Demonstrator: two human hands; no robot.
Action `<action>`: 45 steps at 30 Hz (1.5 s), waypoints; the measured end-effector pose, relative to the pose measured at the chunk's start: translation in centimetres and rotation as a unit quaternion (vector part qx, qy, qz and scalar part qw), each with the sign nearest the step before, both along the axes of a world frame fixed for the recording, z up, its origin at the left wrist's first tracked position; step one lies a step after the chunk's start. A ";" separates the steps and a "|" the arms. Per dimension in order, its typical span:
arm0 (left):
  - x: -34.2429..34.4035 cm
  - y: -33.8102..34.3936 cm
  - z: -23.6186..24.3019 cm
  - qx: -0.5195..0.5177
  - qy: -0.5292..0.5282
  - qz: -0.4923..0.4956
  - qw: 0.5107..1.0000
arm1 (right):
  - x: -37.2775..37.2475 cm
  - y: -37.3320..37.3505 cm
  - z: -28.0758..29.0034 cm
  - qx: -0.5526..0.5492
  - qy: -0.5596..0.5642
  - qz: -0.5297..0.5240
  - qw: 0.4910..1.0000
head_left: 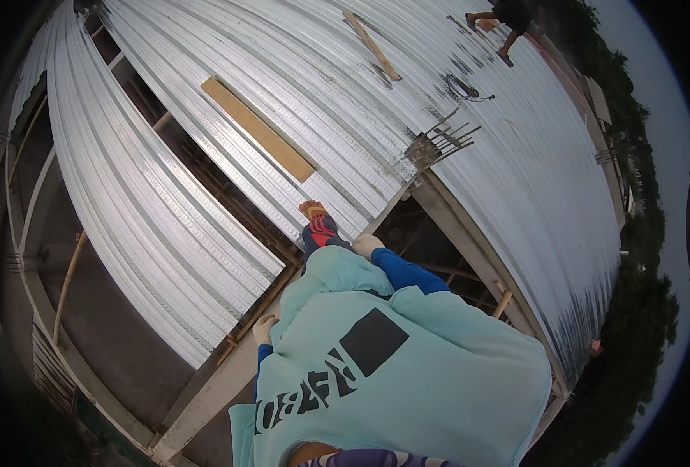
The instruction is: The person lifts and positions a corrugated metal sheet onto a roof structure, aligning it with existing sheets. They walk along the roof edge to adjust placement and ensure proper fit.
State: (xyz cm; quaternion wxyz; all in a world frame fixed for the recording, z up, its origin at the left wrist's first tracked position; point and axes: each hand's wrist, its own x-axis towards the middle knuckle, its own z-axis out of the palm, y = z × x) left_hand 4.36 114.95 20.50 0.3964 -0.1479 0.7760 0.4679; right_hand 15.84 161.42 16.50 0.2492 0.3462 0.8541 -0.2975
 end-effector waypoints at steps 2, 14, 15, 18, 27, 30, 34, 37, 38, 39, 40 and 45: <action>1.0 0.9 -3.0 0.006 -0.007 -0.030 1.000 | 1.7 2.2 -0.8 -0.009 -0.025 0.010 1.000; -1.9 -0.5 -0.2 -0.040 0.023 -0.007 0.999 | -0.8 -0.3 4.7 -0.043 0.025 -0.047 0.998; -2.6 0.3 0.8 -0.038 0.012 0.010 0.999 | -0.2 -0.2 3.4 -0.022 0.020 -0.027 0.999; -4.6 4.5 3.0 0.023 0.003 0.072 0.997 | 3.2 5.1 -3.1 -0.010 0.057 0.066 0.996; 1.1 2.6 0.0 0.041 -0.008 0.167 0.985 | -4.4 3.0 9.4 -0.039 0.040 0.013 0.998; 3.5 1.8 -0.3 0.039 0.006 0.155 0.987 | -5.1 4.2 12.2 -0.157 0.055 -0.148 0.975; 10.8 -3.5 -3.6 -0.013 -0.023 0.213 0.977 | -5.1 2.1 15.0 -0.059 0.036 0.002 0.998; 13.6 -5.0 -5.7 -0.038 -0.071 0.293 0.953 | -1.5 8.6 10.0 0.023 0.043 0.179 0.983; 14.7 -6.3 -5.4 -0.055 -0.073 0.319 0.943 | -2.5 8.0 10.3 0.002 -0.022 0.163 0.986; 14.8 -6.6 -4.9 -0.059 -0.075 0.336 0.937 | -3.0 9.2 10.4 0.013 -0.033 0.172 0.984; 14.6 -6.5 -4.7 -0.062 -0.076 0.354 0.930 | -3.7 10.7 10.7 0.025 -0.044 0.182 0.982; 14.2 -5.1 -5.4 -0.092 0.000 0.397 0.913 | -12.9 16.6 9.5 0.042 -0.078 0.252 0.964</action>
